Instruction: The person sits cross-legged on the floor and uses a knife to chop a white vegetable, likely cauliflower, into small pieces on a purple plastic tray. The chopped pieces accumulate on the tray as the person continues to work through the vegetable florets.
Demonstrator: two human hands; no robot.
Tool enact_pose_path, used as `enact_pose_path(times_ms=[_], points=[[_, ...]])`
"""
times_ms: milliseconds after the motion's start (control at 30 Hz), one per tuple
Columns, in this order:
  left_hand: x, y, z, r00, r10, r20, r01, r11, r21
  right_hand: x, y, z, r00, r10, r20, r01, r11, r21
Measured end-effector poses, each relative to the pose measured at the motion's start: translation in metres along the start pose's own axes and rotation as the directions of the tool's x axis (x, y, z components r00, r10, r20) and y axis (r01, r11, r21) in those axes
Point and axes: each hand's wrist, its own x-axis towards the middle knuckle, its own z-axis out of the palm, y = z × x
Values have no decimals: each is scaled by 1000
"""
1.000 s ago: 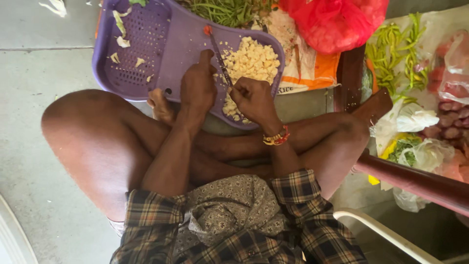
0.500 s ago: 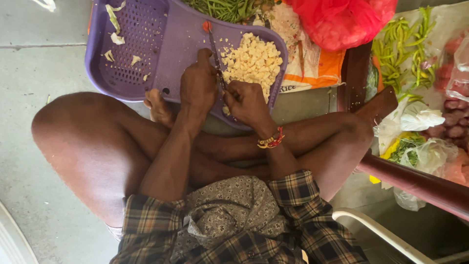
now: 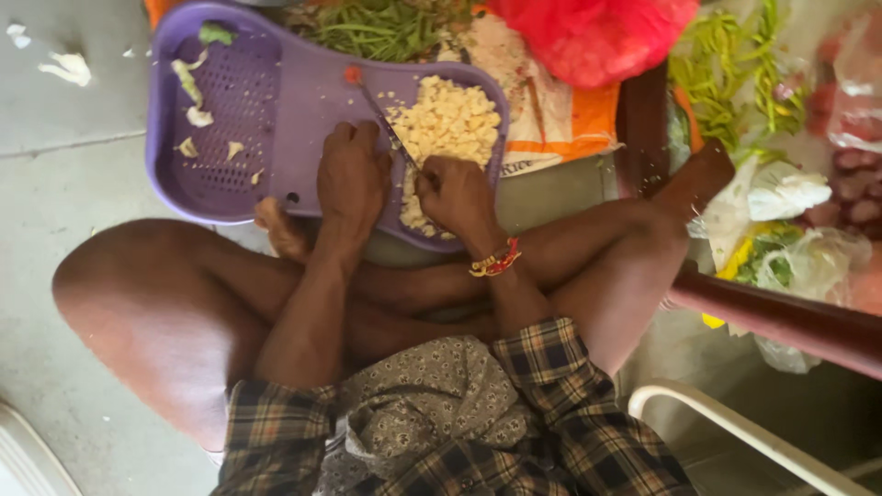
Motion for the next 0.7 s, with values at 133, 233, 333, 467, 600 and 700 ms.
enact_pose_path(times_ms=[133, 233, 333, 467, 600, 700], points=[[8, 9, 10, 961, 124, 247, -115, 992, -51, 5, 10, -25, 991, -95, -98, 82, 988, -127], [-2, 22, 1, 971, 179, 157, -151, 973, -176, 6, 13, -39, 989, -127, -81, 121, 990, -78], [10, 26, -12, 978, 210, 6, -210, 978, 1, 6, 10, -43, 985, -144, -91, 139, 989, -56], [38, 28, -25, 922, 373, 102, -385, 867, 317, 2, 3, -48, 976, -203, -82, 193, 975, -114], [65, 42, -17, 774, 254, 580, -529, 763, 371, 0, -1, -53, 966, -240, -93, 230, 967, -106], [75, 66, -4, 589, 92, 803, -636, 666, 390, 4, -1, -54, 970, -222, -96, 215, 973, -78]])
